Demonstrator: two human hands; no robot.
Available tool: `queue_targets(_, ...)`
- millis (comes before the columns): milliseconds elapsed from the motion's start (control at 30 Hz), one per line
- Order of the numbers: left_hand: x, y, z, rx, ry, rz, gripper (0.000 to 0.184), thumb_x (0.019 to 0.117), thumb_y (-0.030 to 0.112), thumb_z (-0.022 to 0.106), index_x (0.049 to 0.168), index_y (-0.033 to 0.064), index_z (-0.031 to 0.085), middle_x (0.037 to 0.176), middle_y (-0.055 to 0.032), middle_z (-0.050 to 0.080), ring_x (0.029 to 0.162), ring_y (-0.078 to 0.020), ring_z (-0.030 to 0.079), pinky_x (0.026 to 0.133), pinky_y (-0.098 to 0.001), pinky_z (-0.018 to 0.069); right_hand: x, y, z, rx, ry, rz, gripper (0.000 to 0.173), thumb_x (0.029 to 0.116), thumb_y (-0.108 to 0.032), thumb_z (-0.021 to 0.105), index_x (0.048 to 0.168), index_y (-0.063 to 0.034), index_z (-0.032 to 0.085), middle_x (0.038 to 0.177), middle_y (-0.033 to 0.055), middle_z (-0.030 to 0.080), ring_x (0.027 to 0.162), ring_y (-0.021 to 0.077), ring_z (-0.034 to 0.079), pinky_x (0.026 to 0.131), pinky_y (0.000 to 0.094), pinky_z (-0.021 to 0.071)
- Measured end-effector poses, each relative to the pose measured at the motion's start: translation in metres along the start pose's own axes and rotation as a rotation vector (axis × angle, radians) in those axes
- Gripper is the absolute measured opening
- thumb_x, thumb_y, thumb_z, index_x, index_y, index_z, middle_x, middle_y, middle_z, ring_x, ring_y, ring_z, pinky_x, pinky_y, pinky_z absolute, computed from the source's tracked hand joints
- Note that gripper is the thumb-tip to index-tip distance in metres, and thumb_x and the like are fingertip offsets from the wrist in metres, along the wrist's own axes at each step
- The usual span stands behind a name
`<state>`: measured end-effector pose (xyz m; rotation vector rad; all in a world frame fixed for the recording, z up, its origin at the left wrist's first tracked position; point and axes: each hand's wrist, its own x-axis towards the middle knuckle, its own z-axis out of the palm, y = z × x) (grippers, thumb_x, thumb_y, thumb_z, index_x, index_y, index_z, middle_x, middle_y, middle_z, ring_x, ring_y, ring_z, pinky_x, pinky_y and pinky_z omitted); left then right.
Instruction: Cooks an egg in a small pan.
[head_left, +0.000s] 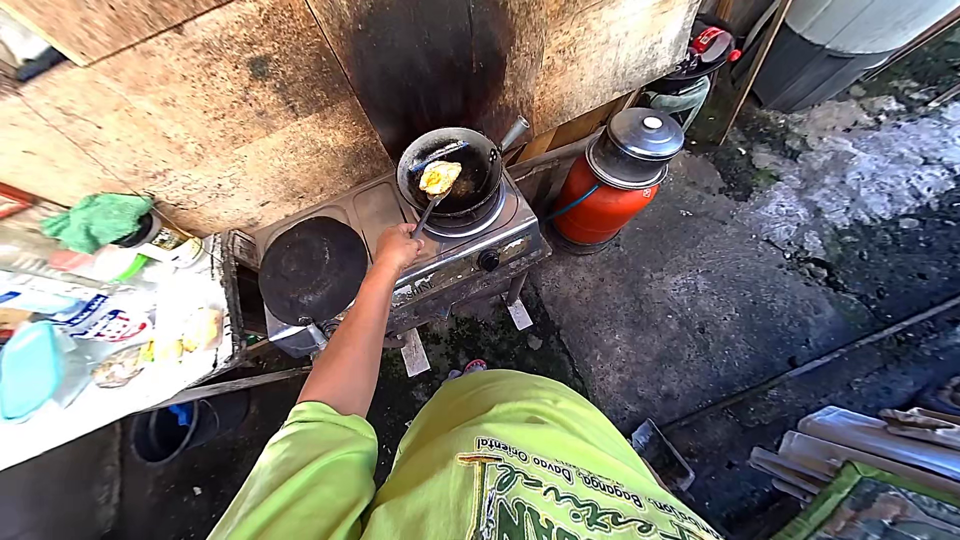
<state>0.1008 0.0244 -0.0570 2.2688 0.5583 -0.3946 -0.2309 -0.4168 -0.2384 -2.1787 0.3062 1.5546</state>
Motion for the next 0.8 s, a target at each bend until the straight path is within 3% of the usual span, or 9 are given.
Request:
queue_targets(67, 0.001, 0.000, 0.001, 0.152, 0.031, 0.046, 0.046, 0.0983, 0.015, 0.065, 0.144, 0.0119, 0.060, 0.122, -0.0196, 0.070, 0.113, -0.0364, 0.066, 0.099, -0.0577, 0.0497, 0.000, -0.002, -0.001, 0.000, -0.008, 0.008, 0.044, 0.1107, -0.027, 0.046, 0.144, -0.0011, 0.055, 0.145, 0.0261, 0.057, 0.138, 0.0418, 0.053, 0.115, 0.0578, 0.0398)
queue_targets(100, -0.001, 0.000, 0.003, 0.198, 0.048, 0.059, 0.046, 0.0994, 0.017, 0.064, 0.145, 0.0134, 0.060, 0.126, -0.0209, 0.069, 0.119, -0.0395, 0.064, 0.103, -0.0611, 0.0464, 0.002, -0.001, 0.000, 0.008, 0.001, 0.013, 0.043, 0.1104, -0.027, 0.047, 0.143, -0.0020, 0.057, 0.144, 0.0254, 0.059, 0.137, 0.0416, 0.054, 0.114, 0.0581, 0.0400)
queue_targets(233, -0.011, -0.010, 0.010, 0.282, 0.100, 0.085, 0.048, 0.1037, 0.020, 0.060, 0.151, 0.0187, 0.054, 0.119, -0.0205, 0.071, 0.112, -0.0393, 0.067, 0.100, -0.0605, 0.0486, 0.021, 0.013, 0.015, -0.021, 0.048, 0.042, 0.039, 0.1085, -0.031, 0.053, 0.140, -0.0095, 0.063, 0.137, 0.0201, 0.065, 0.132, 0.0374, 0.059, 0.112, 0.0571, 0.0436)
queue_targets(467, -0.019, -0.023, 0.007, 0.291, 0.102, 0.085, 0.048, 0.1049, 0.020, 0.058, 0.153, 0.0225, 0.052, 0.116, -0.0196, 0.072, 0.109, -0.0391, 0.069, 0.097, -0.0594, 0.0503, 0.051, 0.018, 0.026, -0.003, 0.022, -0.006, 0.043, 0.1079, -0.030, 0.051, 0.143, -0.0073, 0.059, 0.138, 0.0211, 0.064, 0.132, 0.0382, 0.059, 0.111, 0.0571, 0.0450)
queue_targets(600, -0.018, -0.023, 0.001, 0.287, 0.079, 0.080, 0.049, 0.1047, 0.018, 0.057, 0.153, 0.0218, 0.051, 0.118, -0.0186, 0.072, 0.109, -0.0388, 0.068, 0.097, -0.0593, 0.0507, 0.054, 0.006, 0.023, -0.023, -0.078, -0.022, 0.046, 0.1111, -0.028, 0.045, 0.152, -0.0065, 0.049, 0.150, 0.0207, 0.055, 0.142, 0.0376, 0.050, 0.118, 0.0558, 0.0371)
queue_targets(667, -0.020, -0.026, -0.001, 0.255, 0.078, 0.089, 0.049, 0.1048, 0.019, 0.057, 0.154, 0.0219, 0.050, 0.118, -0.0178, 0.072, 0.108, -0.0375, 0.069, 0.096, -0.0590, 0.0511, 0.089, 0.039, 0.051, -0.157, 0.110, -0.210, 0.044, 0.1076, -0.032, 0.047, 0.140, -0.0075, 0.062, 0.132, 0.0202, 0.069, 0.124, 0.0381, 0.065, 0.104, 0.0570, 0.0522)
queue_targets(700, -0.022, -0.026, -0.003, 0.233, 0.081, 0.101, 0.050, 0.1050, 0.019, 0.058, 0.154, 0.0220, 0.050, 0.117, -0.0177, 0.072, 0.108, -0.0371, 0.069, 0.096, -0.0584, 0.0513, 0.102, 0.044, 0.057, -0.189, 0.115, -0.224, 0.043, 0.1080, -0.033, 0.047, 0.140, -0.0087, 0.062, 0.131, 0.0197, 0.069, 0.123, 0.0380, 0.066, 0.104, 0.0572, 0.0521)
queue_targets(733, -0.026, -0.027, -0.005, 0.206, 0.086, 0.115, 0.049, 0.1051, 0.019, 0.058, 0.154, 0.0217, 0.051, 0.116, -0.0176, 0.073, 0.107, -0.0369, 0.069, 0.097, -0.0579, 0.0513, 0.115, 0.040, 0.049, -0.224, -0.063, -0.151, 0.047, 0.1107, -0.037, 0.044, 0.150, -0.0126, 0.052, 0.145, 0.0171, 0.060, 0.137, 0.0354, 0.056, 0.115, 0.0558, 0.0426)
queue_targets(800, -0.039, -0.030, -0.013, 0.145, 0.099, 0.136, 0.049, 0.1045, 0.020, 0.060, 0.152, 0.0209, 0.052, 0.115, -0.0170, 0.073, 0.105, -0.0362, 0.070, 0.095, -0.0578, 0.0521, 0.205, 0.110, 0.109, -0.252, 0.353, -0.496, 0.051, 0.0982, -0.055, 0.052, 0.122, -0.0136, 0.072, 0.108, 0.0136, 0.077, 0.101, 0.0313, 0.074, 0.091, 0.0560, 0.0586)
